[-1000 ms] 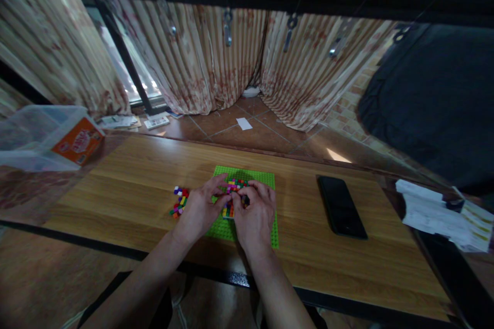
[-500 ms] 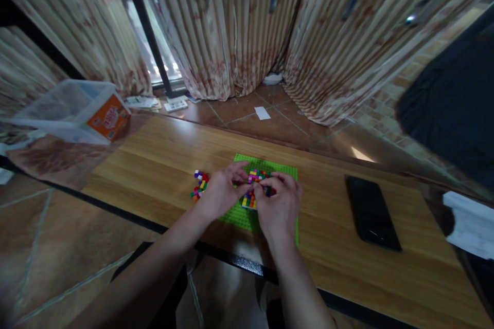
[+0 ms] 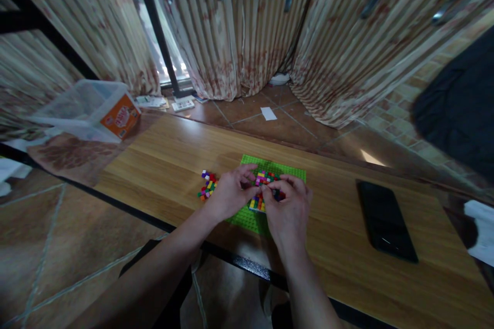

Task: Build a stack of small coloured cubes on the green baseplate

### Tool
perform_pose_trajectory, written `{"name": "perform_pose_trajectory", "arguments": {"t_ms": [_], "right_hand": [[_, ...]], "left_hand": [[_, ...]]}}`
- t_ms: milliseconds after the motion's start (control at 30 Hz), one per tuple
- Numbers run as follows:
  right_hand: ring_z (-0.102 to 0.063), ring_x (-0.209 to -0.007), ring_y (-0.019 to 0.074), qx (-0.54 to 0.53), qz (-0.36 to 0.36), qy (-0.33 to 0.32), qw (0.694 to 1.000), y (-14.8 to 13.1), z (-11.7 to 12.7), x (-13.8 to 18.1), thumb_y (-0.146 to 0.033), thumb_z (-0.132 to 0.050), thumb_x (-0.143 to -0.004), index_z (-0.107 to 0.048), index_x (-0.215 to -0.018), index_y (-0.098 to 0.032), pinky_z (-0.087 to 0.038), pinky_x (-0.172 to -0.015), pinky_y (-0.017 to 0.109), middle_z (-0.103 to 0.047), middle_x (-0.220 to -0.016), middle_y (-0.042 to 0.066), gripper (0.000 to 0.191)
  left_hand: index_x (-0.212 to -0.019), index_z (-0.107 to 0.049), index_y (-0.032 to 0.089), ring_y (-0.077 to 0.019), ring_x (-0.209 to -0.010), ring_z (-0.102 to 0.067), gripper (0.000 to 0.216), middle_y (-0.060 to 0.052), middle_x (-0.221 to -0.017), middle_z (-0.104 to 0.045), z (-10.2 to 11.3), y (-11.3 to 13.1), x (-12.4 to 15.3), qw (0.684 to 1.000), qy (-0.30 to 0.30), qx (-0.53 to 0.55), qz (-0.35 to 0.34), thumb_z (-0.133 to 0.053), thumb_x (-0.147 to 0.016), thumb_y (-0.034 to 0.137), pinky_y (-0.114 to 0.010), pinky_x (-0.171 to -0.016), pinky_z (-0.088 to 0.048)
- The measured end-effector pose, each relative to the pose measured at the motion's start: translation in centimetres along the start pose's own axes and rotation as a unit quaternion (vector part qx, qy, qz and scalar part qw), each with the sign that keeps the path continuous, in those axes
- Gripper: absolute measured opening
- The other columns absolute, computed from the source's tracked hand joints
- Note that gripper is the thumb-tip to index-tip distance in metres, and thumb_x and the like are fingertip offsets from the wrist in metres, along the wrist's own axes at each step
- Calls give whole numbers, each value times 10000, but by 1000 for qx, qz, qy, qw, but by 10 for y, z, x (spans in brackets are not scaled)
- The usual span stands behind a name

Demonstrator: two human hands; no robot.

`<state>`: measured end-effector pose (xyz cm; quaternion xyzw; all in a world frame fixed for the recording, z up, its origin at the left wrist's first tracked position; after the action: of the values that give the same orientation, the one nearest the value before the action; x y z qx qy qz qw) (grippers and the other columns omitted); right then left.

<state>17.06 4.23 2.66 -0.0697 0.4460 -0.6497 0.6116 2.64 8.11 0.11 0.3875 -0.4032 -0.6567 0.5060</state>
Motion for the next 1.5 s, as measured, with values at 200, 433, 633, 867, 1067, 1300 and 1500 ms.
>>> {"name": "perform_pose_trajectory", "arguments": {"t_ms": [200, 433, 633, 867, 1067, 1300, 1500], "right_hand": [[-567, -1005, 267, -4, 5, -8, 1000, 4, 1, 3, -447, -638, -828, -707, -722, -225, -406, -915, 455, -657, -1008, 82, 256], [-599, -994, 256, -40, -5, -14, 999, 7, 8, 2, -430, -614, -860, -711, -782, -215, -436, -906, 438, -696, -1007, 80, 248], [-595, -993, 264, -24, 1, -14, 1000, 6, 7, 1, -437, -610, -856, -708, -776, -221, -434, -911, 455, -699, -1010, 81, 250], [-599, -995, 266, -32, -3, -2, 999, 7, 8, 2, -424, -619, -854, -709, -767, -216, -451, -907, 465, -699, -995, 85, 244], [-646, -942, 213, -115, 5, 59, 992, -6, 19, 1, -348, -594, -896, -700, -848, -206, -503, -869, 393, -684, -991, 71, 183], [-653, -985, 199, -143, 75, -67, 985, -34, -3, 9, -291, -545, -937, -683, -1067, -256, -510, -891, 381, -712, -1036, 50, 193], [-653, -973, 199, -109, 129, -104, 980, -42, -7, 10, -274, -502, -968, -673, -1110, -262, -516, -881, 380, -718, -1029, 45, 223]], "left_hand": [[-1132, -667, 156, -150, -778, -666, 299, -54, -945, -735, 46, -4, -6, 997, 42, -64, -27, -560, -855, 193, -263, -749, -526], [-884, -713, 134, -159, -657, -606, 198, -23, -706, -682, 129, -51, -1, 958, 51, -255, 118, -587, -732, 147, -244, -595, -427], [-769, -705, 175, -144, -649, -593, 151, -1, -692, -679, 118, -64, 1, 960, -9, -262, 96, -636, -642, 133, -231, -590, -398], [-678, -638, 171, -125, -593, -522, 63, 14, -598, -595, 124, -50, 3, 954, 5, -285, 97, -599, -668, 121, -237, -579, -360], [-826, -646, 155, -133, -697, -605, 137, -1, -744, -667, 109, -39, 5, 997, -11, 18, 69, -644, -712, 231, -256, -682, -489], [-1029, -696, 165, -143, -751, -675, 274, -53, -916, -751, 42, -9, 11, 973, -111, 191, 60, -674, -769, 248, -289, -713, -562], [-1198, -605, 167, -151, -849, -696, 363, -37, -906, -749, 22, 14, 15, 983, -120, 134, -27, -593, -836, 146, -310, -832, -560]]}}
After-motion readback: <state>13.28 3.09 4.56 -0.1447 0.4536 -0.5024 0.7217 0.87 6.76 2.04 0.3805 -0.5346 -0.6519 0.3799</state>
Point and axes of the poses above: each hand's wrist, its own x-axis away from the middle knuckle, its own z-axis out of the back of the hand, y = z × x, the point moved 8 cm from there along -x, towards the middle knuckle
